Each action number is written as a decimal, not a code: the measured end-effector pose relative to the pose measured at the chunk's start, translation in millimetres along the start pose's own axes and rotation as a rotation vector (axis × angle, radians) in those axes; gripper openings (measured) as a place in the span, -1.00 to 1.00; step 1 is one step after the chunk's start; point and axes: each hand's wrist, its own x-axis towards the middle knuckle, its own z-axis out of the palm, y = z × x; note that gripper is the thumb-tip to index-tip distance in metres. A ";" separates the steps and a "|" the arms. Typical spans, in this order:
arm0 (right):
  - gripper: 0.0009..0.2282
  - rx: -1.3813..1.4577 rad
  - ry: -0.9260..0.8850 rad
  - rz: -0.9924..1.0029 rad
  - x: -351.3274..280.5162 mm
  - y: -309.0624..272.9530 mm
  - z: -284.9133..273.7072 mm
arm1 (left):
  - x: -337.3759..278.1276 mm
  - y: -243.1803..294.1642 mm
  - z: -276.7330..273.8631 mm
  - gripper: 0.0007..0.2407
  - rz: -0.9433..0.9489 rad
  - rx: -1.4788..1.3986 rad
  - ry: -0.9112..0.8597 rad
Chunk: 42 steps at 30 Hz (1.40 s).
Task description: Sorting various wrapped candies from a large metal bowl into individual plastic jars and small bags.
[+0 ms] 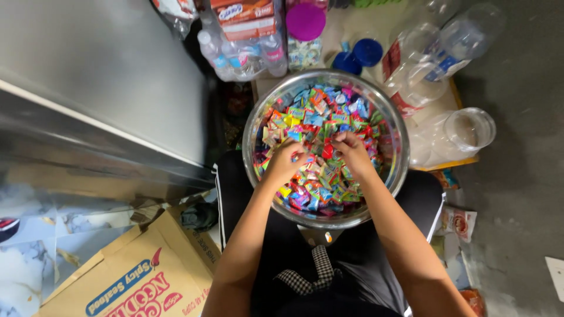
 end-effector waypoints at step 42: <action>-0.90 0.437 0.635 -0.603 -63.3 -198.5 -191.9 | 179.3 219.5 266.0 -0.79 0.111 -1.202 -0.166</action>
